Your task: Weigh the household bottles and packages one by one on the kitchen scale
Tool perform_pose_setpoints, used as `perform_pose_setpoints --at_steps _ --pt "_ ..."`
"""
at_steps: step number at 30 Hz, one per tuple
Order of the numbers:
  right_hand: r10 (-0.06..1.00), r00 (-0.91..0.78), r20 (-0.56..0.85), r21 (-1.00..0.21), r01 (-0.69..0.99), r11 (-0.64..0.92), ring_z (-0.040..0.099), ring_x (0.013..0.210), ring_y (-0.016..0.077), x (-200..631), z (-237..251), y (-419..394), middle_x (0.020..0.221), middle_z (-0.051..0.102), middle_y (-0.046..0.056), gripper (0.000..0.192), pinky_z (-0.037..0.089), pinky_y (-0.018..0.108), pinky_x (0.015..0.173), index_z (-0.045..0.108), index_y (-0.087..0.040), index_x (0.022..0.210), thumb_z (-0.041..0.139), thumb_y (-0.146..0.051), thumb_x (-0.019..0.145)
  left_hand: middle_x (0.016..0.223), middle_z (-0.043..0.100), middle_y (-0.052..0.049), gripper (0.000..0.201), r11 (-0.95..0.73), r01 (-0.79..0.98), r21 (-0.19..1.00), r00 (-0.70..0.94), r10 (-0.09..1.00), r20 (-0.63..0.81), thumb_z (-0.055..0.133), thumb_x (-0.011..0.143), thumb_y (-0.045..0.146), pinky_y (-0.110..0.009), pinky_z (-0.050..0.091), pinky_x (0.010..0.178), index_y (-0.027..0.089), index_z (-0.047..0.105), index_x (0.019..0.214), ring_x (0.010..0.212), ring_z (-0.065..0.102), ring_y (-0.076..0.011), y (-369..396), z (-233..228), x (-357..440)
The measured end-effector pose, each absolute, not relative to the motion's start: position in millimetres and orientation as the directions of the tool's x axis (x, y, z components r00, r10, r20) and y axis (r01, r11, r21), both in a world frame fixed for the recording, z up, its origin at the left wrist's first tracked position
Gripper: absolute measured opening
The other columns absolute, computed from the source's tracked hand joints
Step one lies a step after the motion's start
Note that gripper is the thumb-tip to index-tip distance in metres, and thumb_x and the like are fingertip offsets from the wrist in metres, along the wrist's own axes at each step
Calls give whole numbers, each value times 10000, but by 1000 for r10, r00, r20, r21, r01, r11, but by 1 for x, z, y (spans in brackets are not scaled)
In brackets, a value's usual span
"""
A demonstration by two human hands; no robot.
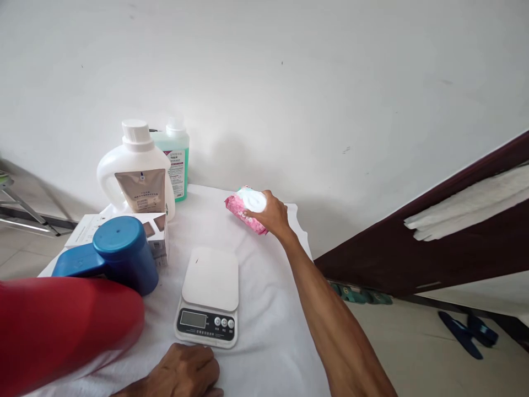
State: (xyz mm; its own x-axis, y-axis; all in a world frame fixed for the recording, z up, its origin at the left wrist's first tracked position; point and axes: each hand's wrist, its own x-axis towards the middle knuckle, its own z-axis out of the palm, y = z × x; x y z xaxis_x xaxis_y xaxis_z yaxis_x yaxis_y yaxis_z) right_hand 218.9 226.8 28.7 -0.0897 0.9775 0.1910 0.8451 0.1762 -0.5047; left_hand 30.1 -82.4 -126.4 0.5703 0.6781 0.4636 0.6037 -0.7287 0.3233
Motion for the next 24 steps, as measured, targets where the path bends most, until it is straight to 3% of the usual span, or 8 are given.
perform_pose_setpoints --at_steps 5,8,10,12,16,18,21,24 --pt "973 -97 210 -322 933 163 519 1305 409 213 -3 286 1293 687 192 687 388 527 1073 575 -190 1319 841 -512 774 698 573 26 336 -745 583 324 551 656 517 731 968 398 -330 258 487 212 510 796 559 498 -123 -81 -127 32" --pt "939 -118 322 -228 953 198 437 1389 430 211 -11 293 1464 585 253 733 349 563 1103 510 -149 1457 791 -478 865 705 579 32 349 -728 602 326 540 673 505 764 944 399 -333 253 483 213 508 797 567 505 -123 -82 -125 31" --pt "905 -129 404 -155 966 207 432 1407 434 207 -13 288 1531 519 283 673 352 571 1099 490 -127 1492 746 -372 920 715 585 34 361 -720 613 326 551 685 477 789 924 410 -335 260 482 217 507 806 578 517 -128 -83 -123 30" --pt "909 -116 400 -120 977 177 500 1356 440 203 -16 280 1460 568 305 551 390 564 1060 527 -95 1454 679 -266 952 729 593 34 367 -718 616 323 578 691 435 798 917 424 -334 278 483 218 509 822 590 532 -132 -83 -121 29" --pt "981 -80 178 -216 969 118 668 1132 440 194 -27 268 1157 712 286 310 479 546 953 663 -77 1242 545 -232 1000 757 612 29 363 -728 602 328 624 686 375 792 925 438 -327 306 496 217 513 852 619 564 -135 -83 -120 27" --pt "987 -87 138 -263 957 121 679 1124 426 193 -33 268 1167 714 281 276 497 535 960 689 -89 1171 516 -207 992 753 611 28 363 -728 601 330 630 686 364 787 930 442 -326 307 496 216 513 853 617 566 -136 -83 -119 26" --pt "986 -80 145 -304 945 121 636 1227 410 199 -36 273 1296 674 276 307 503 520 1012 658 -99 1220 559 -206 950 765 621 20 337 -725 604 332 639 689 342 763 955 431 -323 325 505 212 523 865 624 577 -139 -82 -114 25" --pt "989 -94 111 -342 931 127 630 1233 391 204 -29 272 1269 694 214 309 522 513 1014 655 -147 1187 644 -251 896 799 643 11 299 -720 602 345 650 693 312 744 974 410 -318 355 526 205 541 895 646 595 -143 -82 -105 23"
